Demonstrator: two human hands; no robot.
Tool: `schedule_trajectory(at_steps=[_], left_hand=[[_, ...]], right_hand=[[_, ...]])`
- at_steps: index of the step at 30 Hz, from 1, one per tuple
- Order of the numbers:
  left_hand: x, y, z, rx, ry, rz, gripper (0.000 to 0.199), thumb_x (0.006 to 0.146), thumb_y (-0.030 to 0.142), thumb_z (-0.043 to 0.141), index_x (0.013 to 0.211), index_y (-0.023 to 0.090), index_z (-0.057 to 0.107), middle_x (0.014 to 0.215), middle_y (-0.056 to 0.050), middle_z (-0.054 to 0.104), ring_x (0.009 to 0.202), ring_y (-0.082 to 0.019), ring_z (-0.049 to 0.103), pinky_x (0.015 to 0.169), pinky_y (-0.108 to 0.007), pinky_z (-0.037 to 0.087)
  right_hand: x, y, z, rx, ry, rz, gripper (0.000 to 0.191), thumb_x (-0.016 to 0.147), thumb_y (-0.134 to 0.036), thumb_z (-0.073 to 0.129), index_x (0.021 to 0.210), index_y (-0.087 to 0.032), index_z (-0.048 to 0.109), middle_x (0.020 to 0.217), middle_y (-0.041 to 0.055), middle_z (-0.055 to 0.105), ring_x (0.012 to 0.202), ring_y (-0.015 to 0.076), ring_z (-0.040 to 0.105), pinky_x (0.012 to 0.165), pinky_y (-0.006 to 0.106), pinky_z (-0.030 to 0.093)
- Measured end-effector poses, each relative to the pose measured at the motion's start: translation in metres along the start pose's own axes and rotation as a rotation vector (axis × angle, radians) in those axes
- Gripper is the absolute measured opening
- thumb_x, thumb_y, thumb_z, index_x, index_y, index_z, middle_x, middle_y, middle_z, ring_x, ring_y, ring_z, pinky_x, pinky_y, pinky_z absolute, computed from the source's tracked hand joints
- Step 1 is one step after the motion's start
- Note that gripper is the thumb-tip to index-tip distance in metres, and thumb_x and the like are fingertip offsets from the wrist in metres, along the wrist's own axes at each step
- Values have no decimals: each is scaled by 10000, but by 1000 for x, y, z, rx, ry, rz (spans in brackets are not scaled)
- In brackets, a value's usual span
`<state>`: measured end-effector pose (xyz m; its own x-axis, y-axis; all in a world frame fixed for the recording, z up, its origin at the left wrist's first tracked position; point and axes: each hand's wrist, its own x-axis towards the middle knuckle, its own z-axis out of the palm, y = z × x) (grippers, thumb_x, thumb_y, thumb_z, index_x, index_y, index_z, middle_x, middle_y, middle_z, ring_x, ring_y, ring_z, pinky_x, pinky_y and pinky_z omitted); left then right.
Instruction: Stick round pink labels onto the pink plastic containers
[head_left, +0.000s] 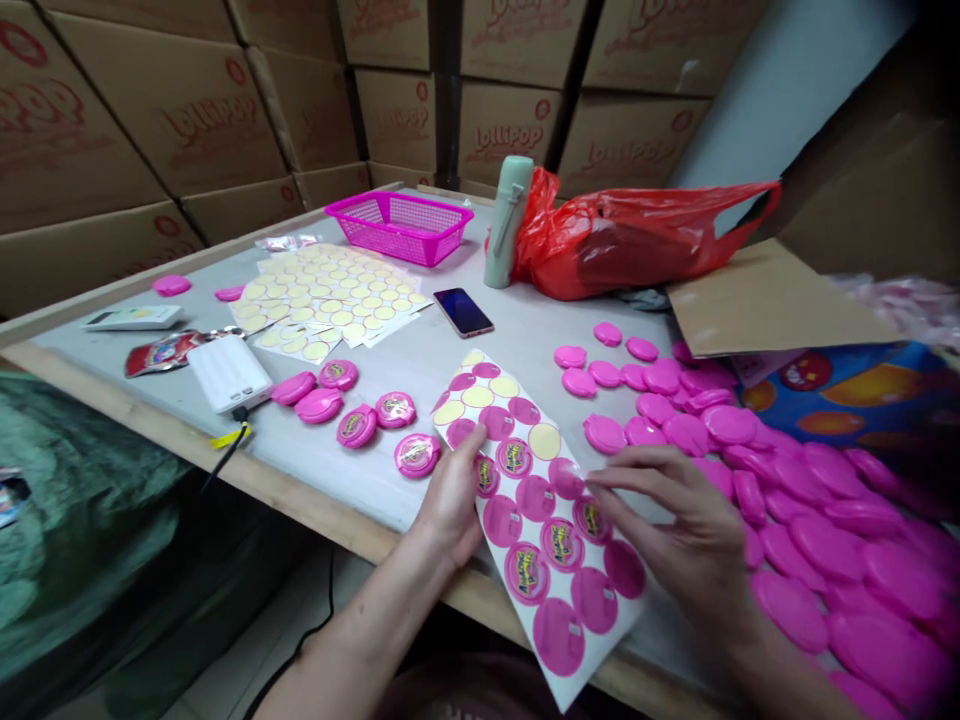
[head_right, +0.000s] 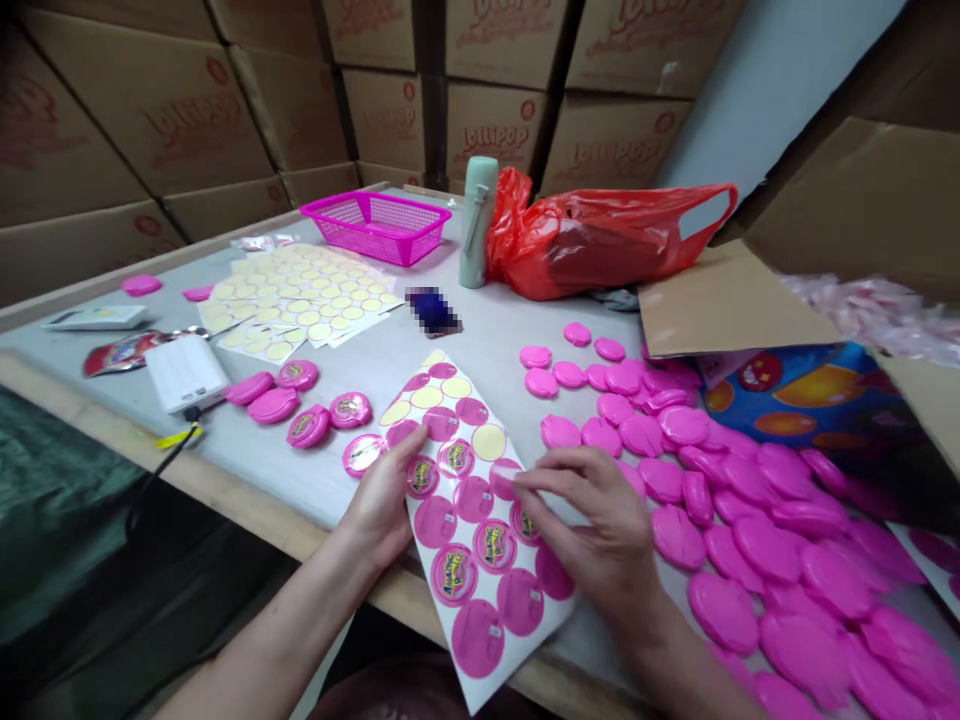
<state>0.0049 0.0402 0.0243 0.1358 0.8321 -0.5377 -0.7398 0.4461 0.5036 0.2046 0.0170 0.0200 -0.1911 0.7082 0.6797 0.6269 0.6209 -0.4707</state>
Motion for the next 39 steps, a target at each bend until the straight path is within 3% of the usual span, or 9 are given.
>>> schedule_trajectory(at_steps=[3, 6, 9, 15, 27, 32, 35, 37, 39], left_hand=[[0, -3, -2, 45, -62, 76, 379, 911, 304, 646, 1254, 142, 654, 1140, -147, 754, 1068, -293, 715, 962, -427, 552], [-2, -7, -4, 142, -194, 96, 405, 876, 317, 710, 1240, 144, 672, 1168, -152, 746, 1105, -295, 697, 981, -416, 533], [-3, -9, -6, 230, -270, 119, 438, 829, 317, 764, 1223, 140, 688, 1153, -150, 751, 1115, -295, 686, 1003, -414, 509], [-3, -8, -9, 299, -363, 101, 409, 844, 352, 748, 1198, 149, 711, 1139, -130, 755, 1051, -269, 697, 985, -392, 500], [-2, -10, -4, 180, -153, 107, 357, 788, 261, 775, 1115, 134, 711, 1058, -127, 774, 1032, -294, 715, 993, -420, 513], [3, -9, -9, 123, -103, 168, 360, 791, 268, 771, 1116, 128, 704, 1063, -133, 772, 1028, -301, 718, 978, -433, 525], [5, -11, -12, 109, -100, 209, 417, 796, 317, 782, 1160, 135, 690, 1103, -139, 762, 1047, -306, 712, 980, -445, 523], [5, -11, -12, 120, -136, 220, 447, 798, 362, 786, 1169, 131, 689, 1121, -145, 756, 1048, -315, 710, 976, -450, 523], [3, -10, -10, 136, -184, 219, 472, 798, 392, 789, 1177, 129, 691, 1129, -149, 753, 1049, -312, 708, 975, -441, 519]], right_hand=[[2, -5, -2, 98, 55, 153, 419, 889, -116, 716, 1247, -330, 667, 1038, 12, 677, 862, 157, 655, 751, 316, 567], [5, -10, 7, 99, -83, 173, 667, 918, -141, 690, 1496, -373, 453, 1140, 15, 712, 896, 159, 693, 799, 325, 589], [11, -12, 16, -22, -168, 63, 719, 932, -148, 674, 1545, -366, 368, 1147, 19, 734, 966, 180, 714, 882, 356, 581], [19, -11, 15, -66, -291, 149, 718, 921, -174, 686, 1547, -311, 360, 1023, 17, 764, 861, 203, 734, 741, 341, 596], [6, -13, 28, -203, -170, -158, 612, 922, -67, 664, 1470, -268, 478, 1009, 37, 775, 898, 196, 726, 798, 360, 570], [-2, -19, 15, -58, -210, -123, 645, 886, -63, 696, 1451, -310, 507, 922, 2, 770, 847, 204, 717, 773, 393, 574], [-4, -30, 4, 86, -95, 25, 678, 858, -66, 720, 1440, -350, 520, 934, -4, 754, 835, 216, 728, 831, 436, 589], [0, -37, 5, 168, -5, 112, 747, 843, -72, 735, 1478, -366, 475, 1040, 17, 742, 874, 226, 735, 848, 445, 602], [6, -41, 13, 173, -42, 72, 844, 851, -78, 726, 1549, -374, 357, 1220, 57, 707, 969, 239, 735, 812, 423, 625]])
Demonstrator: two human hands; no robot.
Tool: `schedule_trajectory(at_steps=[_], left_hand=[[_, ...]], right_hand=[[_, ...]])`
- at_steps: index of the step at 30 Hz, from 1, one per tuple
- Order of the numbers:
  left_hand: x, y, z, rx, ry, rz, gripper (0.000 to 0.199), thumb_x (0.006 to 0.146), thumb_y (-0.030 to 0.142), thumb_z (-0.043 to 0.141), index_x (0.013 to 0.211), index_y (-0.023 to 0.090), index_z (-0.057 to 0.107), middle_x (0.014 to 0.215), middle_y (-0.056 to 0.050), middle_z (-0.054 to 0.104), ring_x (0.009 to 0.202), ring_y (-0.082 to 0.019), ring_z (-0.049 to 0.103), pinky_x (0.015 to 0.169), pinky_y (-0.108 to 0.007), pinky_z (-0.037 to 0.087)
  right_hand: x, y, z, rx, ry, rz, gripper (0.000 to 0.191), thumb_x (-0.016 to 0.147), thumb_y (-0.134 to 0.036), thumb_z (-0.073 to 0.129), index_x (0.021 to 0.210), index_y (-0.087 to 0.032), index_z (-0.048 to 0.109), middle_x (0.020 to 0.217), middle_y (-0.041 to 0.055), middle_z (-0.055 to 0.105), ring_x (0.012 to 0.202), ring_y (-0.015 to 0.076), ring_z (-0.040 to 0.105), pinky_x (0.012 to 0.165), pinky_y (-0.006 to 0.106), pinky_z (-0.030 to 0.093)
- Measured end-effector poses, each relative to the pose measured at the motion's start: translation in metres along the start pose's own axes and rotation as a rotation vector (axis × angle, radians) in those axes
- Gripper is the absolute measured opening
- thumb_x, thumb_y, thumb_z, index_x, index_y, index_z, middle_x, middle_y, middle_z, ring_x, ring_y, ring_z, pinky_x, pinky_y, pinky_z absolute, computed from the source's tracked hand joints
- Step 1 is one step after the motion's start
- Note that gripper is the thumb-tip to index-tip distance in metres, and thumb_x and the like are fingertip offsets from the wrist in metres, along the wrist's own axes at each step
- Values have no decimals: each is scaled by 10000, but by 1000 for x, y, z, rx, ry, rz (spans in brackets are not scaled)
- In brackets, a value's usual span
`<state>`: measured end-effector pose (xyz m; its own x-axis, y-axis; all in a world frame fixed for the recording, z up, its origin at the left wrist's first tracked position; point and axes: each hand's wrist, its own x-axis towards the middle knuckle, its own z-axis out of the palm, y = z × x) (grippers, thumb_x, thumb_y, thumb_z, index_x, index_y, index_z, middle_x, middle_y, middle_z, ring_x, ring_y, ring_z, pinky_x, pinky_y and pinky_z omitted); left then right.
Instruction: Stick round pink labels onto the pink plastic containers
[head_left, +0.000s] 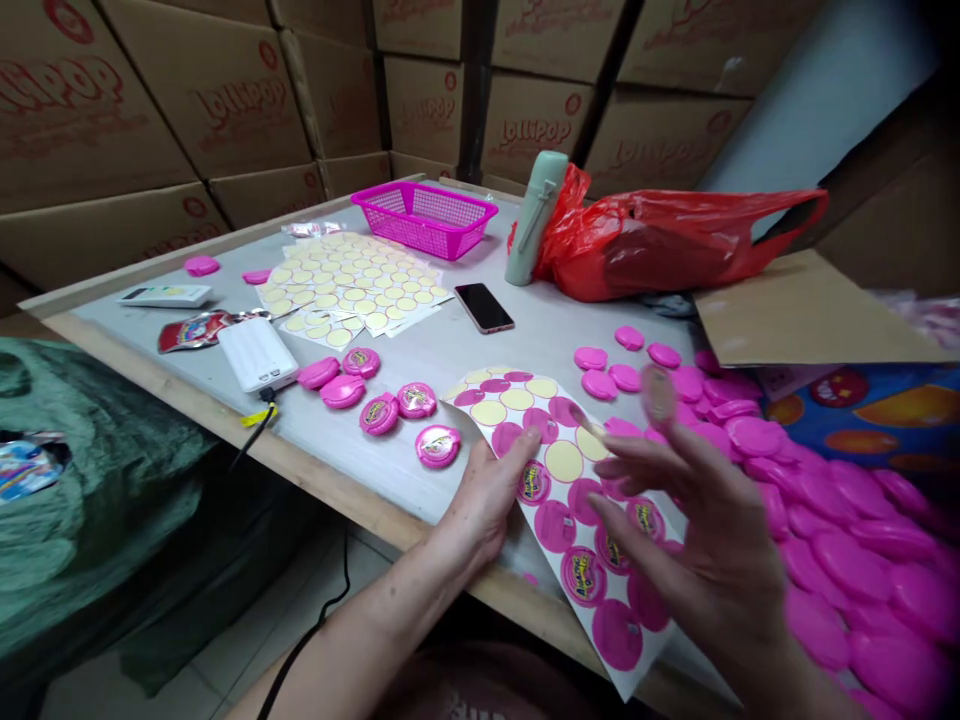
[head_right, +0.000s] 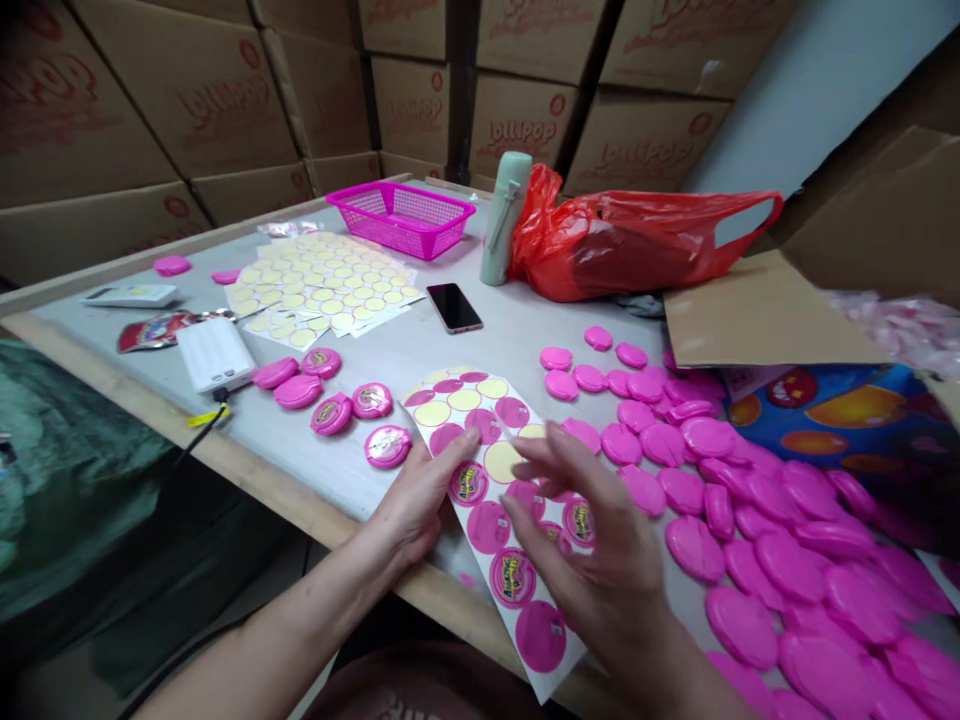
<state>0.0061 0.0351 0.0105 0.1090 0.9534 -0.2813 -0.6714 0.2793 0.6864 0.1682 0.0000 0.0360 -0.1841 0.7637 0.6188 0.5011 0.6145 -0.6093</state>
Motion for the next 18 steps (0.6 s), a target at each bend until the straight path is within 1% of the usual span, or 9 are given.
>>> schedule_trajectory(at_steps=[2, 3, 4, 5, 7, 9, 12, 14, 18], left_hand=[[-1, 2, 2, 1, -39, 17, 480, 803, 394, 788, 1197, 137, 693, 1139, -141, 753, 1073, -296, 699, 988, -413, 504], [-2, 2, 3, -4, -59, 26, 472, 808, 395, 783, 1196, 139, 699, 1140, -135, 754, 1085, -286, 694, 991, -395, 497], [-3, 3, 3, -10, -89, 25, 457, 821, 400, 771, 1190, 138, 704, 1145, -131, 753, 1100, -279, 687, 996, -379, 490], [-3, 3, 3, -15, -117, 21, 438, 833, 409, 756, 1170, 133, 713, 1139, -129, 755, 1102, -273, 684, 991, -365, 487], [-3, 2, 2, -27, -158, -13, 398, 847, 418, 736, 1111, 120, 732, 1098, -127, 763, 1067, -260, 692, 976, -350, 487], [-3, 0, 1, -32, -153, -53, 359, 836, 394, 747, 1070, 122, 741, 1041, -117, 772, 1005, -240, 702, 965, -344, 484], [-1, 0, 0, 9, -105, -79, 320, 808, 326, 772, 1065, 138, 740, 983, -96, 775, 918, -205, 703, 940, -331, 479], [0, 1, 0, 53, -65, -66, 306, 792, 292, 779, 1057, 144, 738, 953, -82, 773, 860, -185, 692, 900, -315, 482], [1, 1, 1, 62, -6, -53, 244, 739, 279, 799, 932, 143, 737, 855, -60, 758, 739, -154, 656, 811, -291, 482]], right_hand=[[7, 4, 11, -65, -137, -95, 901, 887, -70, 672, 1593, -406, 225, 1379, 83, 639, 1088, 250, 716, 791, 402, 643], [9, 8, 17, -108, -189, -129, 904, 905, -65, 642, 1601, -418, 184, 1413, 88, 620, 1125, 253, 705, 792, 398, 648], [10, 13, 21, -150, -213, -152, 896, 919, -68, 620, 1604, -421, 164, 1418, 93, 618, 1131, 255, 705, 784, 392, 653], [11, 19, 24, -182, -213, -164, 880, 929, -74, 607, 1605, -420, 162, 1411, 99, 624, 1109, 255, 715, 762, 384, 657], [9, 29, 27, -222, -176, -179, 850, 936, -81, 605, 1605, -397, 187, 1378, 114, 644, 1013, 240, 748, 707, 353, 658], [6, 38, 27, -247, -146, -215, 858, 933, -70, 614, 1608, -380, 184, 1355, 122, 657, 975, 221, 761, 695, 329, 658], [2, 46, 26, -271, -124, -256, 898, 916, -25, 623, 1608, -382, 175, 1326, 117, 679, 1076, 231, 740, 775, 353, 664], [0, 47, 26, -284, -112, -271, 907, 905, -9, 633, 1601, -390, 194, 1311, 102, 694, 1130, 247, 722, 823, 385, 663], [-4, 46, 27, -281, -142, -293, 877, 898, -14, 645, 1583, -401, 258, 1349, 69, 687, 1162, 266, 710, 902, 414, 651]])
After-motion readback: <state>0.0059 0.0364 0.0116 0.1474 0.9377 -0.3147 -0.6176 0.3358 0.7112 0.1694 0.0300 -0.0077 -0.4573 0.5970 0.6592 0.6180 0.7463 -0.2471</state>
